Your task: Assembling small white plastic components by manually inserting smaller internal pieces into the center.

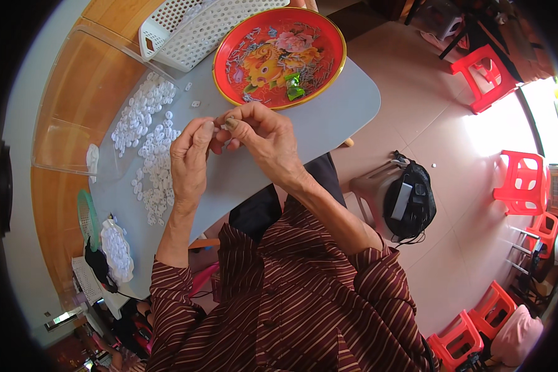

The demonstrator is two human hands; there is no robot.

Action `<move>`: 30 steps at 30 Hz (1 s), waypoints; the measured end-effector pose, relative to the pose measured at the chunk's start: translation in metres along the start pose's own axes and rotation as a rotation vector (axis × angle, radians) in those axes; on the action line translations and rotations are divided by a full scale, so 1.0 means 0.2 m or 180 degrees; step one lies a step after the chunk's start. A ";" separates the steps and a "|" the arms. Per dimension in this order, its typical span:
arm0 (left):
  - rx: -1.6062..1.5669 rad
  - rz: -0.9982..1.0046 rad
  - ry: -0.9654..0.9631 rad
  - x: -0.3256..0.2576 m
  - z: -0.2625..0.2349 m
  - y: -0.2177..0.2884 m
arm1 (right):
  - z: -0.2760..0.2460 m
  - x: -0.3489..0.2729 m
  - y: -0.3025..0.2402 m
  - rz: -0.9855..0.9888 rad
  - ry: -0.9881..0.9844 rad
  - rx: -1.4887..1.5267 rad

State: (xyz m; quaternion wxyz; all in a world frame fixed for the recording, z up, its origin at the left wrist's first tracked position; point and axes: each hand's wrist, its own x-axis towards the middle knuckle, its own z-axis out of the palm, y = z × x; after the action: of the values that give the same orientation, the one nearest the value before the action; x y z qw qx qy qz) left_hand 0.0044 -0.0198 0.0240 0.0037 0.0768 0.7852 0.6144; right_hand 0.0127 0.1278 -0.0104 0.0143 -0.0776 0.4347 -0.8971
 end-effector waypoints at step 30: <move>-0.1096 -0.0257 -0.0193 -0.01 -0.02 -0.03 | 0.02 -0.01 -0.01 -0.0072 0.0024 -0.0390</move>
State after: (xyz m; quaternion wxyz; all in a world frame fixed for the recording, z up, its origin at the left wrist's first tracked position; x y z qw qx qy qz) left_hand 0.0057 -0.0254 0.0192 0.0651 0.0620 0.6704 0.7366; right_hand 0.0147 0.1259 -0.0073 -0.0023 -0.0799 0.4880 -0.8692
